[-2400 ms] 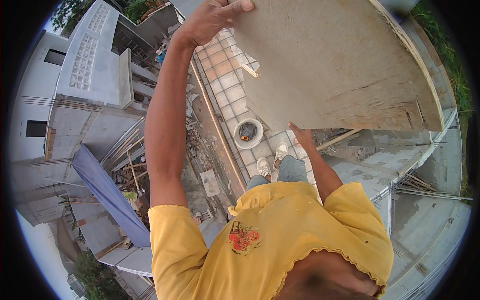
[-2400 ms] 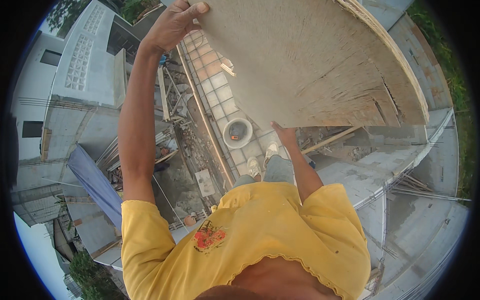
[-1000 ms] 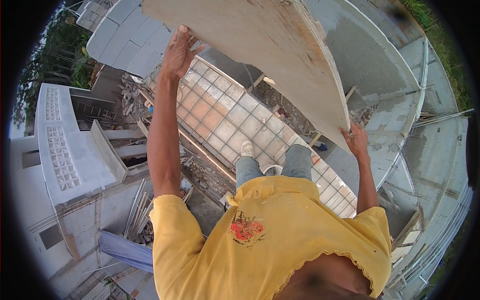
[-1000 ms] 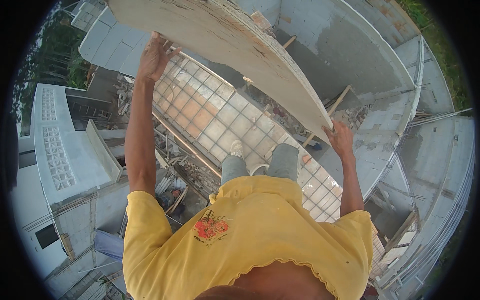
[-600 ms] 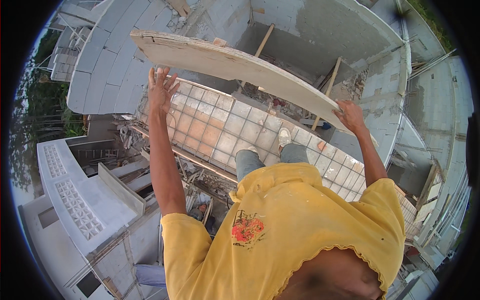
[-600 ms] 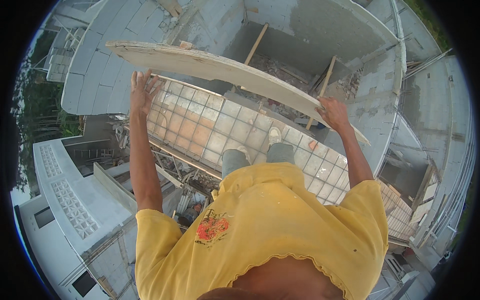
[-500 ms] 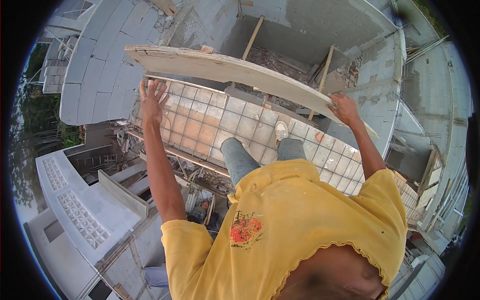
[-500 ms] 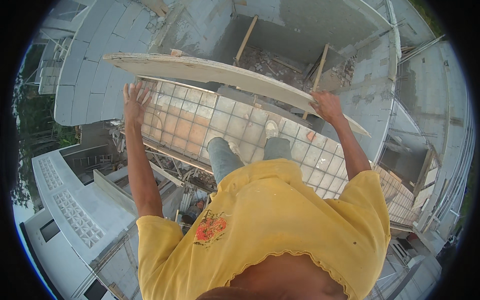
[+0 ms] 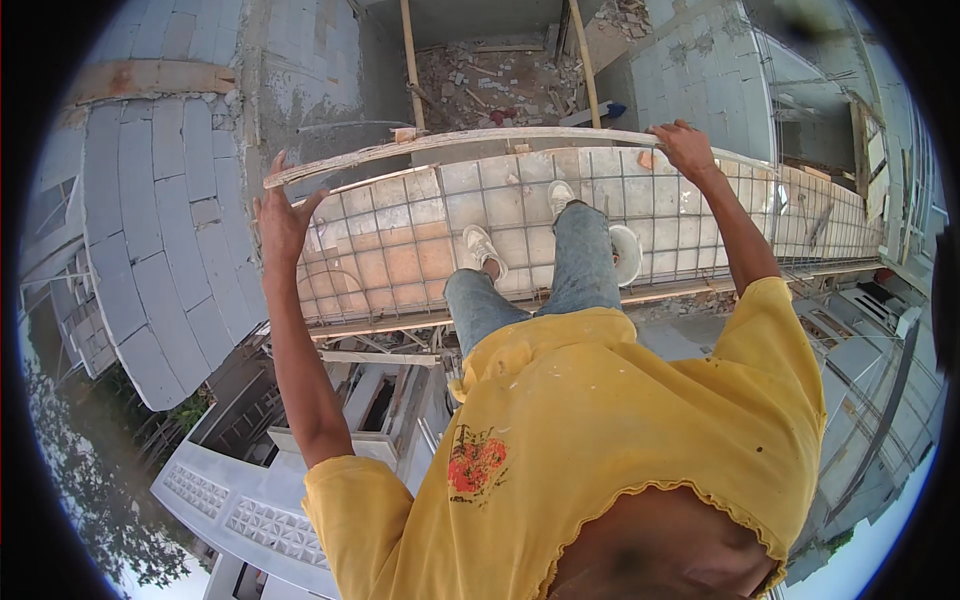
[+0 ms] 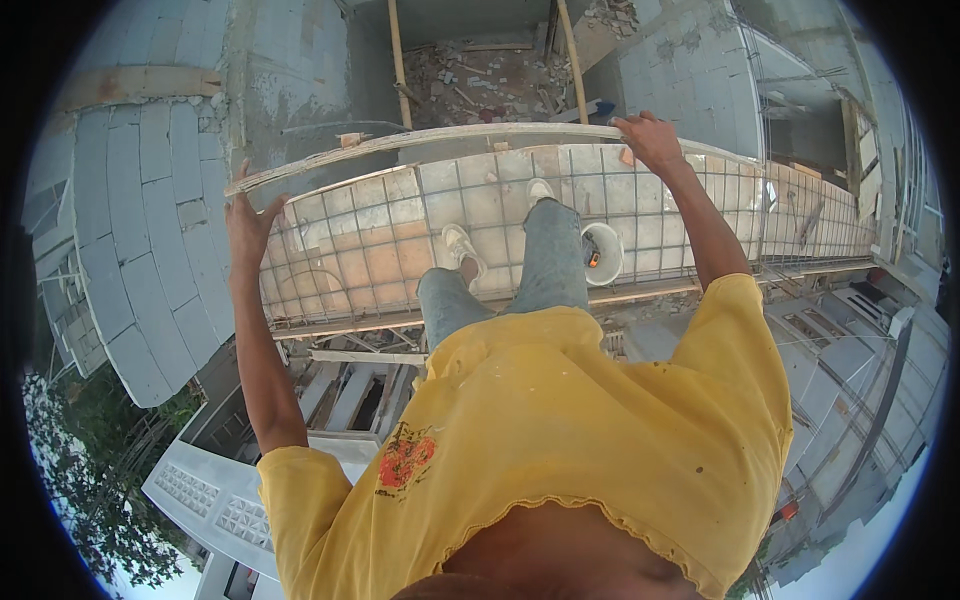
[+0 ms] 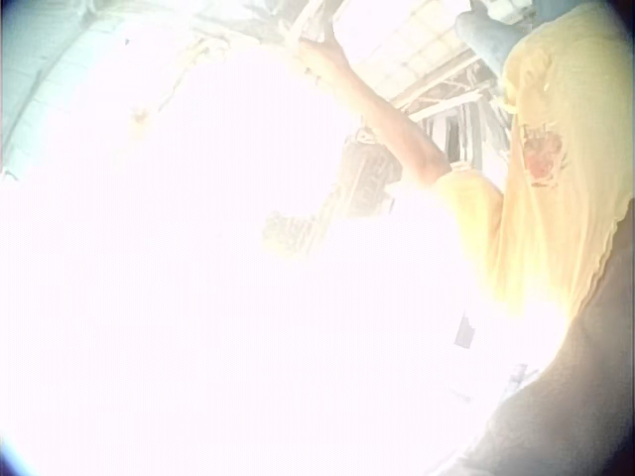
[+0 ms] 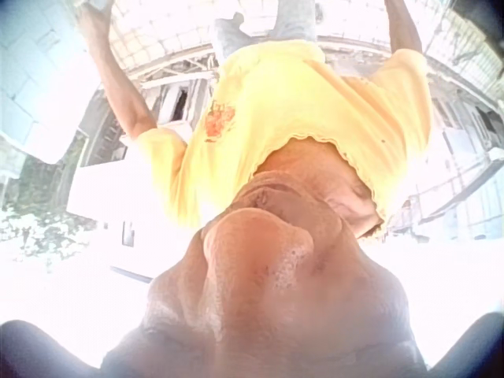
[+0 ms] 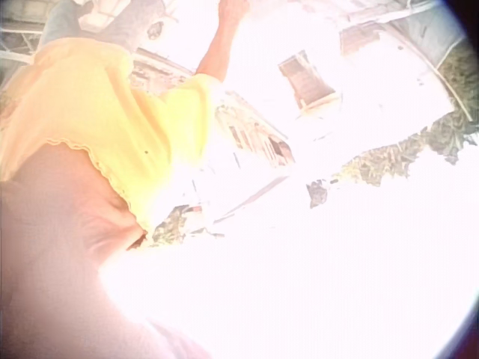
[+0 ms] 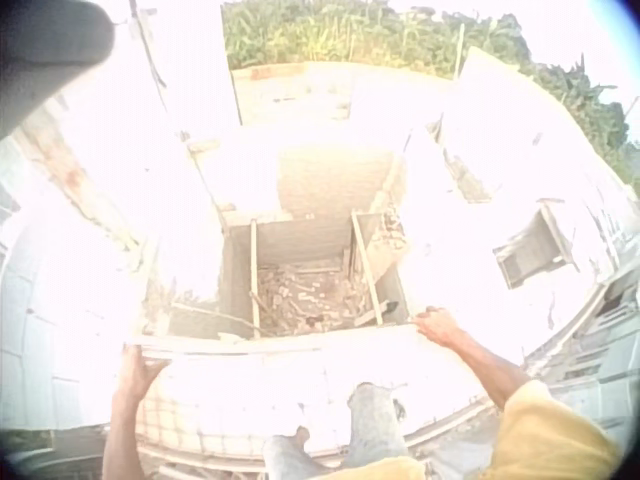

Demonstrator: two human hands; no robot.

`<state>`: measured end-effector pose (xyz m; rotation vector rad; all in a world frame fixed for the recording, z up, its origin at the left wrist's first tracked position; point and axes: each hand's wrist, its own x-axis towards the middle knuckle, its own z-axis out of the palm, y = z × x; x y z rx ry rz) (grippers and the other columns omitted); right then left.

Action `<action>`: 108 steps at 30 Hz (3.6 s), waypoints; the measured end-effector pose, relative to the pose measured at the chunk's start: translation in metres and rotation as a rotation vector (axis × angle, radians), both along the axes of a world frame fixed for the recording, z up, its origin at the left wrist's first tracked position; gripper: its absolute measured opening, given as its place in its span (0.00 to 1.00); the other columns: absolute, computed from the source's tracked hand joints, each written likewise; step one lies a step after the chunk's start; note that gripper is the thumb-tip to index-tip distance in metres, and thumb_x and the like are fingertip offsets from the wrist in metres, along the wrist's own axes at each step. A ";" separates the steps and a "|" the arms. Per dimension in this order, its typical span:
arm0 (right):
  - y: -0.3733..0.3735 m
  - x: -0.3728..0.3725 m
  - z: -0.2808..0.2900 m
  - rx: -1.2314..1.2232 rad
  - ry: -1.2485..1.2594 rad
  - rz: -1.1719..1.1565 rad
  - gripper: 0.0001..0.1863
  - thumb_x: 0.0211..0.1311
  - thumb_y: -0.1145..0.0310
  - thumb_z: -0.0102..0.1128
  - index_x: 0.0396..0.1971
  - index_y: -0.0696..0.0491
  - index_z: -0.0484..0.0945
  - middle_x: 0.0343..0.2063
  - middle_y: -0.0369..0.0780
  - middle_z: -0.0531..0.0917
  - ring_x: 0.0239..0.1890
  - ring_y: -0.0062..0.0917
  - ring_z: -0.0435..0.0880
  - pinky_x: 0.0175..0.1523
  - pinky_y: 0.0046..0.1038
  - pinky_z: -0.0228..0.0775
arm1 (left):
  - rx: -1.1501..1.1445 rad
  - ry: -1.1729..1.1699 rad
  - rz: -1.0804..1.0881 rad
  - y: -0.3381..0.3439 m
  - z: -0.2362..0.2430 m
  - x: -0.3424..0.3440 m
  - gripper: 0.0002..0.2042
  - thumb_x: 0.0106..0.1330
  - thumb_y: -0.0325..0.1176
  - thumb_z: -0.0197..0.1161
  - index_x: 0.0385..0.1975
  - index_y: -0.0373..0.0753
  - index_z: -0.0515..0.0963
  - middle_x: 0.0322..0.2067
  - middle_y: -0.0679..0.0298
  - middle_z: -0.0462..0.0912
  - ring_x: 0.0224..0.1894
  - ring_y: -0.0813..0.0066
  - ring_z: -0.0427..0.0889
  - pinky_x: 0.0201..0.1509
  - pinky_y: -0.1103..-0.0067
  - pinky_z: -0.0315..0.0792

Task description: Sawing a piece of plywood while balancing on a construction frame.

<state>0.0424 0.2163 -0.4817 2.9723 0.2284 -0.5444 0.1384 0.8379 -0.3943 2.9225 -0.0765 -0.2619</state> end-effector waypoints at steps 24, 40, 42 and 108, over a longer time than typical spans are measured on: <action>-0.019 0.033 -0.189 -0.264 0.072 -0.033 0.22 0.62 0.74 0.56 0.55 0.40 0.76 0.42 0.36 0.85 0.51 0.32 0.81 0.46 0.33 0.80 | -0.071 0.014 -0.379 -0.053 -0.261 0.066 0.16 0.63 0.41 0.65 0.51 0.51 0.79 0.39 0.60 0.80 0.44 0.52 0.79 0.50 0.62 0.73; -0.018 0.064 -0.434 -0.308 0.090 -0.007 0.18 0.64 0.73 0.55 0.53 0.43 0.77 0.43 0.36 0.86 0.53 0.34 0.81 0.48 0.35 0.80 | -0.077 0.117 -0.458 -0.047 -0.520 0.099 0.15 0.65 0.44 0.62 0.50 0.50 0.79 0.41 0.59 0.82 0.44 0.52 0.79 0.52 0.63 0.72; -0.018 0.066 -0.463 -0.288 0.076 -0.016 0.17 0.63 0.72 0.57 0.52 0.43 0.78 0.43 0.37 0.85 0.52 0.34 0.81 0.48 0.36 0.80 | -0.105 0.110 -0.479 -0.044 -0.554 0.098 0.15 0.66 0.44 0.61 0.50 0.49 0.79 0.42 0.60 0.81 0.45 0.52 0.79 0.52 0.64 0.72; -0.070 0.023 -0.544 -0.021 0.144 0.021 0.23 0.60 0.68 0.64 0.57 0.44 0.76 0.39 0.43 0.86 0.43 0.40 0.84 0.48 0.41 0.77 | -0.333 0.428 -0.445 -0.053 -0.641 0.064 0.20 0.61 0.42 0.69 0.52 0.41 0.81 0.48 0.54 0.84 0.50 0.54 0.82 0.54 0.68 0.75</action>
